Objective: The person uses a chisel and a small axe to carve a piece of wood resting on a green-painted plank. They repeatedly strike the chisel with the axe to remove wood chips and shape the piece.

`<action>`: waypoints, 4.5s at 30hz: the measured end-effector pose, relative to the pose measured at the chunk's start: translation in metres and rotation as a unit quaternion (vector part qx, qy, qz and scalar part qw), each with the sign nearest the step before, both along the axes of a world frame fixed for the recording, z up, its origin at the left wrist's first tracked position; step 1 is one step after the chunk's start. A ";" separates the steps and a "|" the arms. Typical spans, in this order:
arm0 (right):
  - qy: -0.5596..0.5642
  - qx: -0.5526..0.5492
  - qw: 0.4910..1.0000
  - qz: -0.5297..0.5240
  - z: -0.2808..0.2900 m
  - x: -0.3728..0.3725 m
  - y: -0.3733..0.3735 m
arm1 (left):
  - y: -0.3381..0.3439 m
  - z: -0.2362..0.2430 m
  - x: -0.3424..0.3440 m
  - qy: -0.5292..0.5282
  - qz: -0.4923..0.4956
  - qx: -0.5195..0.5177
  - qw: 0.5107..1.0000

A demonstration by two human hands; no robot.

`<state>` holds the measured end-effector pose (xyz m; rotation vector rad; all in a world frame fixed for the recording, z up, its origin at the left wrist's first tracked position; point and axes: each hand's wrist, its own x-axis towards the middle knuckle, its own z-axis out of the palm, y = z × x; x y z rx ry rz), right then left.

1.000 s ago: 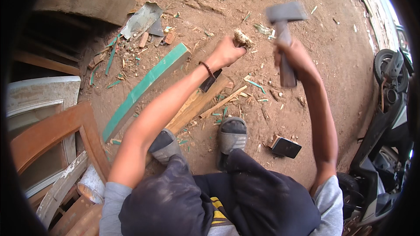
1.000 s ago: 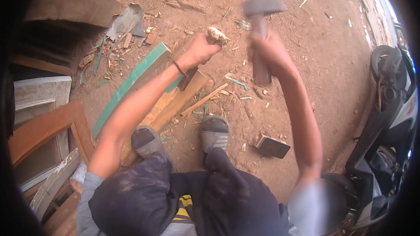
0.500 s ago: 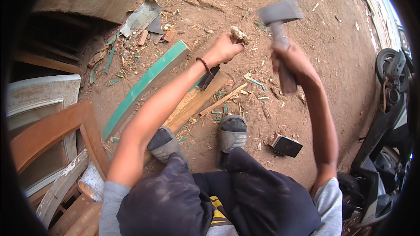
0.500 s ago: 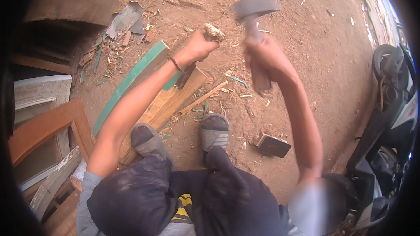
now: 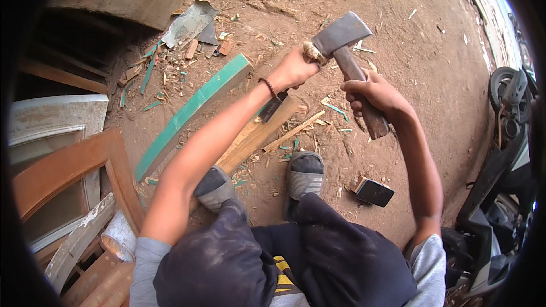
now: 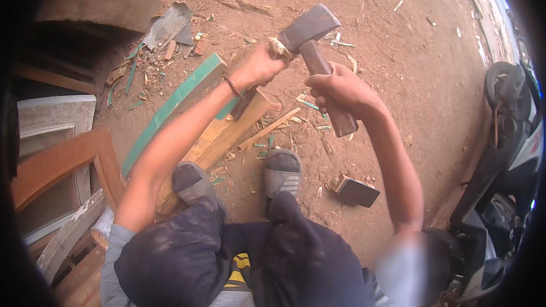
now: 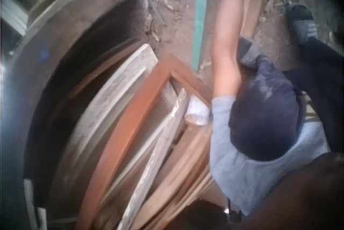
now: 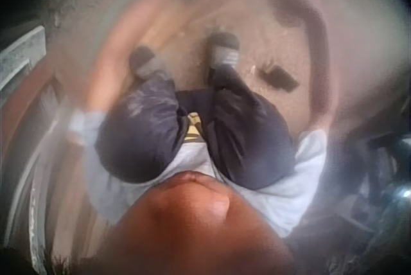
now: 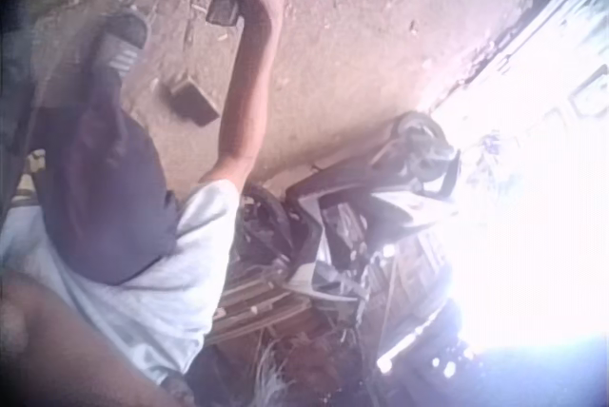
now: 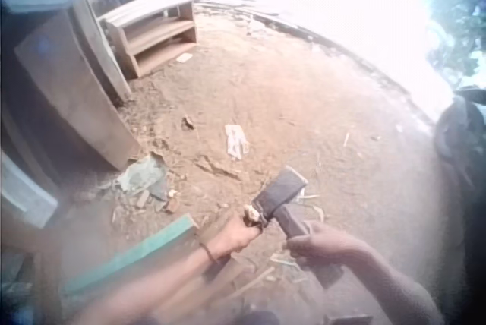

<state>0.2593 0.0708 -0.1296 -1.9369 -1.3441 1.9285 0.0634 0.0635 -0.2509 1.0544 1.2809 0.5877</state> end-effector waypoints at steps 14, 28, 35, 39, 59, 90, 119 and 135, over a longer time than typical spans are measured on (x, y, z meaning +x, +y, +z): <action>-0.002 -0.025 0.999 0.036 -0.023 0.009 0.005 | 0.001 -0.008 -0.007 0.023 0.018 0.007 1.000; 0.036 -0.090 0.995 0.040 0.000 0.003 -0.004 | 0.002 0.000 0.002 0.038 0.016 -0.034 0.999; 0.022 0.045 0.994 -0.099 0.030 0.047 0.020 | 0.008 0.016 0.006 -0.022 -0.006 0.004 1.000; 0.077 0.160 0.956 -0.233 0.020 0.003 0.013 | 0.003 0.025 0.004 -0.008 0.018 0.030 0.999; 0.117 0.010 0.980 -0.158 -0.006 -0.020 -0.047 | -0.110 0.040 -0.172 -0.198 0.096 -0.001 0.975; 0.198 -0.117 0.927 -0.296 -0.108 -0.008 -0.156 | -0.126 0.108 -0.139 -0.164 0.460 0.122 0.864; 0.053 0.065 0.949 -0.303 -0.021 -0.039 -0.172 | -0.128 0.191 -0.112 -0.167 0.383 0.093 0.904; 0.071 0.078 0.949 -0.298 -0.033 -0.039 -0.174 | -0.126 0.204 -0.109 -0.161 0.357 0.123 0.912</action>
